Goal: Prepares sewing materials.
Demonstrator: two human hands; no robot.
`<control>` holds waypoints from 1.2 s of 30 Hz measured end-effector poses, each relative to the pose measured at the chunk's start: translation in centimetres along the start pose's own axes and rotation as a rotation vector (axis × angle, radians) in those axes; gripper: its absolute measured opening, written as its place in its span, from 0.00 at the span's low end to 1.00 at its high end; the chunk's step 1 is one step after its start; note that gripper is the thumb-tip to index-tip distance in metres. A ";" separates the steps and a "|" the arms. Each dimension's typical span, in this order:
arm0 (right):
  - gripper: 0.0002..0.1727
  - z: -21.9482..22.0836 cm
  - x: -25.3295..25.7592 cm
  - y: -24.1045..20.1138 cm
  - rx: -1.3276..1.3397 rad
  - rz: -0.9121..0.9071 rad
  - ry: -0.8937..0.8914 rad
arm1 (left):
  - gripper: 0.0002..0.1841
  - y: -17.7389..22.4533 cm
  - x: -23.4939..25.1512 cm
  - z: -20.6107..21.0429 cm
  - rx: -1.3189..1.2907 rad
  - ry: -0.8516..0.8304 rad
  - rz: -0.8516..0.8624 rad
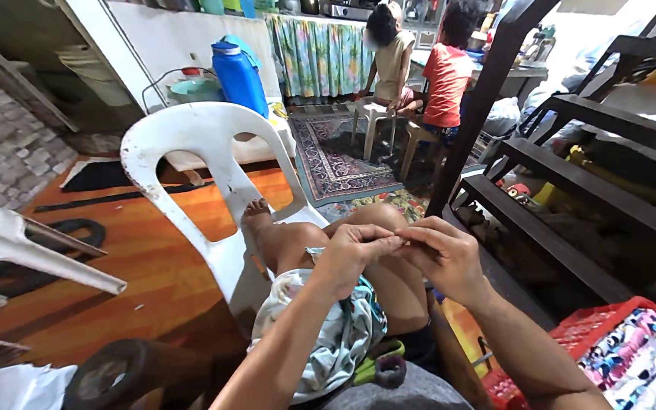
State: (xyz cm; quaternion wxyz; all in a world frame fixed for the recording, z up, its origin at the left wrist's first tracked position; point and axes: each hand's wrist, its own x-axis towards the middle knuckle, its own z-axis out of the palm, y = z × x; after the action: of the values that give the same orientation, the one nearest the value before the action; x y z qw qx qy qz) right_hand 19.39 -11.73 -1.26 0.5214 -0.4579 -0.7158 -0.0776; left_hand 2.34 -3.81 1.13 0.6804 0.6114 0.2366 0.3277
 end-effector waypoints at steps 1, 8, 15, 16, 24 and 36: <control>0.10 0.1 0.0 0.0 -0.033 -0.026 0.014 | 0.10 0.0 0.0 0.0 -0.008 -0.004 -0.002; 0.10 0.1 -0.4 0.6 -0.069 -0.065 -0.009 | 0.08 0.1 -0.2 0.0 0.191 -0.006 0.032; 0.10 -0.3 -1.0 2.0 -0.079 0.026 -0.032 | 0.06 -0.1 1.1 0.2 0.509 -0.028 0.116; 0.10 -0.4 -1.0 2.2 -0.112 0.026 -0.013 | 0.06 0.0 1.3 0.4 0.522 -0.024 0.113; 0.12 -3.5 -1.6 4.4 -0.150 0.228 0.146 | 0.08 -2.2 5.1 1.7 0.152 0.066 0.068; 0.10 -1.4 -3.1 4.1 0.497 0.594 0.046 | 0.07 -6.1 5.2 2.1 0.034 0.016 0.159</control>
State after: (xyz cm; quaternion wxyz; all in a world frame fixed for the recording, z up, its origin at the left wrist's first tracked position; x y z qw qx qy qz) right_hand 23.47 -11.94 -4.68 0.6322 -0.5032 -0.5370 0.2424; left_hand 8.36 -1.63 -4.20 0.6397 0.6371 0.1982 0.3817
